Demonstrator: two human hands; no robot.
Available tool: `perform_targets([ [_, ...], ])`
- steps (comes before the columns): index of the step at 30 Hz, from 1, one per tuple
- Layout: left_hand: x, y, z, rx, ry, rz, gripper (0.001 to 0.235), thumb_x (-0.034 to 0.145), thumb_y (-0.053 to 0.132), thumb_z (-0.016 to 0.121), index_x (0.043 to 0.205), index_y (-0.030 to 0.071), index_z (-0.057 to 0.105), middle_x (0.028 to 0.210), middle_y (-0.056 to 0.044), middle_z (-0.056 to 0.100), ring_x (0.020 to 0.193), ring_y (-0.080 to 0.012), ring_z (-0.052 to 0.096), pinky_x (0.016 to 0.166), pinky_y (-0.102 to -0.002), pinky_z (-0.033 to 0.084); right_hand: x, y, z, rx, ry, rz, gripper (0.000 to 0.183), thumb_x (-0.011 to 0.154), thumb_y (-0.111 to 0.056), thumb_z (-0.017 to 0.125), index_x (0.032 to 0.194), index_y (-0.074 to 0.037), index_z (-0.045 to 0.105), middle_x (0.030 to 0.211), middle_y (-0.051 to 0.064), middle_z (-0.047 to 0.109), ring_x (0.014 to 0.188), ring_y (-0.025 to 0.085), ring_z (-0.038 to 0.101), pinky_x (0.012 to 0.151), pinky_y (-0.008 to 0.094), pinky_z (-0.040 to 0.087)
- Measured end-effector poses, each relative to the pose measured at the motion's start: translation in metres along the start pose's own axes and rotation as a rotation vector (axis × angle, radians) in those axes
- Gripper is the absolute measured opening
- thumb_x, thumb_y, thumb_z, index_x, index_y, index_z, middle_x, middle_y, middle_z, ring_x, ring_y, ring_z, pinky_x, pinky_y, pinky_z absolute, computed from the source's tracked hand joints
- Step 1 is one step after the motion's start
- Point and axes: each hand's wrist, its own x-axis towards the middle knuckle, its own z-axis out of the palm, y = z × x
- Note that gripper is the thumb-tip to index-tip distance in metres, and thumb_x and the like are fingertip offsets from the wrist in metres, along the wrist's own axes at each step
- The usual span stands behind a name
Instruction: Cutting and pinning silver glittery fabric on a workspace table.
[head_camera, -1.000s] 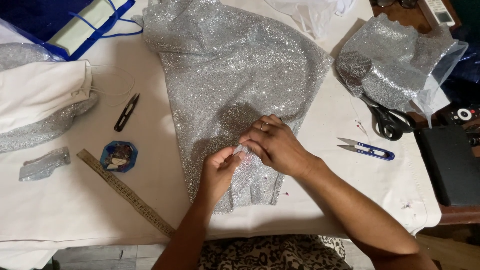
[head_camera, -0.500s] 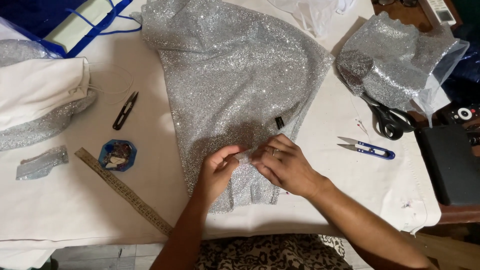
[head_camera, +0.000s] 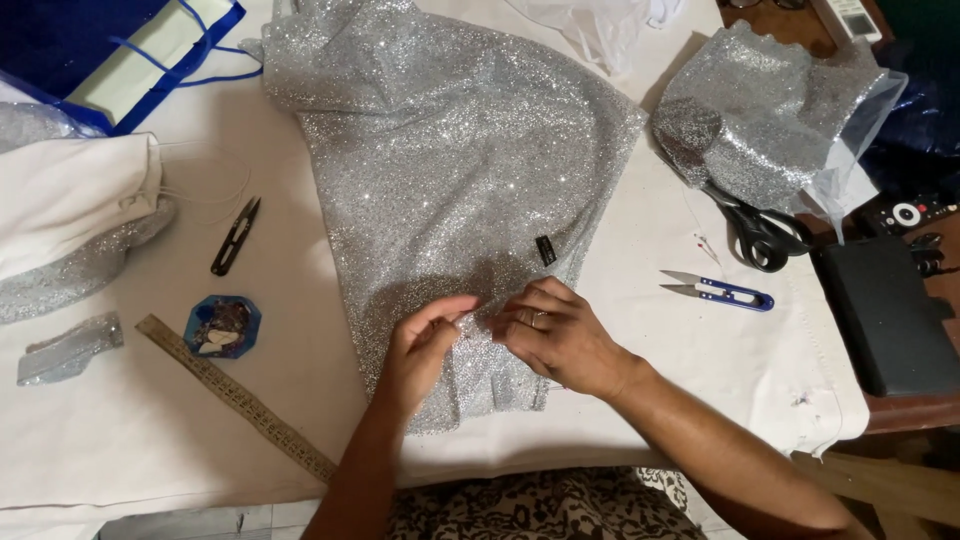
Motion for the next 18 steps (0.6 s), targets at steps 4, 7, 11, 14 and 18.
perform_targets([
  [4,-0.004,0.004,0.005,-0.015,0.007,-0.058,0.043,0.092,0.012,0.051,0.13,-0.007,0.058,0.118,-0.028,0.065,0.117,-0.0375,0.061,0.104,-0.051,0.042,0.001,-0.001,0.0,-0.008,0.009,-0.005,0.03,0.105,-0.022,0.05,0.082,-0.012,0.067,0.077,0.001,0.066,0.077,0.022,0.065,0.076,0.037,0.053],
  [7,-0.007,0.006,0.007,-0.044,0.024,-0.028,0.044,0.091,0.017,0.066,0.128,-0.006,0.061,0.108,-0.023,0.069,0.11,-0.0319,0.064,0.102,-0.051,0.045,-0.002,0.0,-0.001,-0.015,-0.003,-0.005,0.031,0.104,-0.022,0.052,0.079,-0.011,0.066,0.076,0.002,0.068,0.077,0.022,0.066,0.076,0.037,0.053],
  [11,-0.012,0.03,0.017,0.081,0.11,-0.121,0.037,0.091,0.01,0.066,0.124,-0.006,0.064,0.112,-0.026,0.071,0.112,-0.0364,0.068,0.1,-0.049,0.05,-0.011,0.012,-0.01,0.199,0.015,0.148,0.022,0.102,-0.022,0.055,0.088,-0.011,0.069,0.08,0.004,0.072,0.081,0.023,0.069,0.077,0.038,0.056],
  [14,-0.016,0.042,0.025,0.123,0.167,-0.097,0.034,0.09,0.009,0.067,0.12,-0.006,0.066,0.111,-0.026,0.073,0.11,-0.0368,0.07,0.098,-0.048,0.052,-0.033,0.028,-0.022,0.428,0.175,0.663,0.007,0.094,-0.012,0.062,0.093,-0.008,0.067,0.08,0.01,0.074,0.074,0.022,0.071,0.068,0.035,0.059],
  [18,-0.017,0.033,0.029,0.142,0.19,-0.005,0.027,0.09,0.008,0.067,0.115,-0.002,0.069,0.11,-0.023,0.075,0.11,-0.0334,0.071,0.096,-0.045,0.054,-0.062,0.056,-0.036,0.999,0.052,1.318,0.017,0.09,-0.003,0.065,0.103,0.003,0.057,0.091,0.017,0.071,0.075,0.021,0.071,0.065,0.029,0.063],
])
